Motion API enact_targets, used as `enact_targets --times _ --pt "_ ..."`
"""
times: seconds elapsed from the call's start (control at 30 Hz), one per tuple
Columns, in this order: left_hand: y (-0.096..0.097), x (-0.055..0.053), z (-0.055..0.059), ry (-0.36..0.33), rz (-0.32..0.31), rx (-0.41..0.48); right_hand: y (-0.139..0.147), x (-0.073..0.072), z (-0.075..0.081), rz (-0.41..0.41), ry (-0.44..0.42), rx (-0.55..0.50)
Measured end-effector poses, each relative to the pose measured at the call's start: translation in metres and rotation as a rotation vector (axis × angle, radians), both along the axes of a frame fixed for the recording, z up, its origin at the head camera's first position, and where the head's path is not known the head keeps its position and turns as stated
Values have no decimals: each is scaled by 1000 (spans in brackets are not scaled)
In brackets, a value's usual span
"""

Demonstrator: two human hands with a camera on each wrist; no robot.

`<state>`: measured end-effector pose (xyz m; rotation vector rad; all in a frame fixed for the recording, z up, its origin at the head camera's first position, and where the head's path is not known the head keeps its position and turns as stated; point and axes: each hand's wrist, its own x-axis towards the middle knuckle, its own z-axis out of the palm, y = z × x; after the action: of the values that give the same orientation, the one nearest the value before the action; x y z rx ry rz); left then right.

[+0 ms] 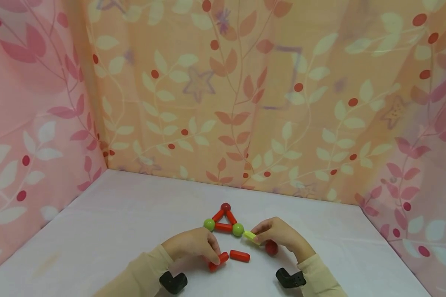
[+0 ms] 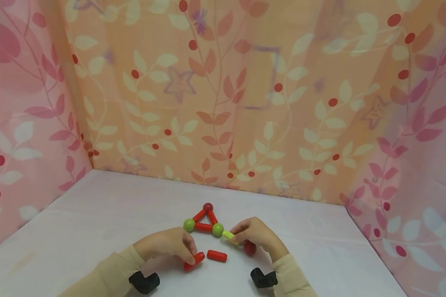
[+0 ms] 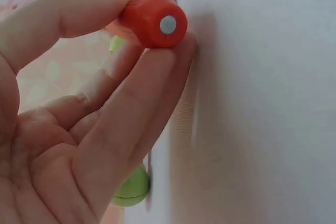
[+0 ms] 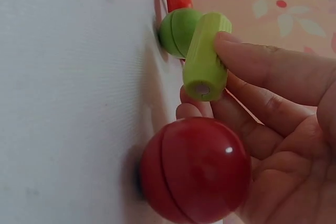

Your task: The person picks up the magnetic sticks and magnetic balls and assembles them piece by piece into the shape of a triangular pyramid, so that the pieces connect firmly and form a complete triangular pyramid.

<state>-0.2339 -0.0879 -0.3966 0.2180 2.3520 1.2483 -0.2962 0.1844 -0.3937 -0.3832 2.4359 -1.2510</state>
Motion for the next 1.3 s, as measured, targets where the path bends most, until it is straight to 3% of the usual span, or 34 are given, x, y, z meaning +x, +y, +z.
enact_targets --times 0.43,0.57,0.93,1.3 --pt "-10 -27 14 86 99 137 3 -1 12 -121 55 -54" --pt "-12 -37 17 123 139 158 0 -1 15 -109 75 -94" --pt "-14 -55 17 213 240 184 -19 -3 19 -134 109 -74" --pt "-17 -71 2 253 330 226 -45 -8 18 -184 75 -205"
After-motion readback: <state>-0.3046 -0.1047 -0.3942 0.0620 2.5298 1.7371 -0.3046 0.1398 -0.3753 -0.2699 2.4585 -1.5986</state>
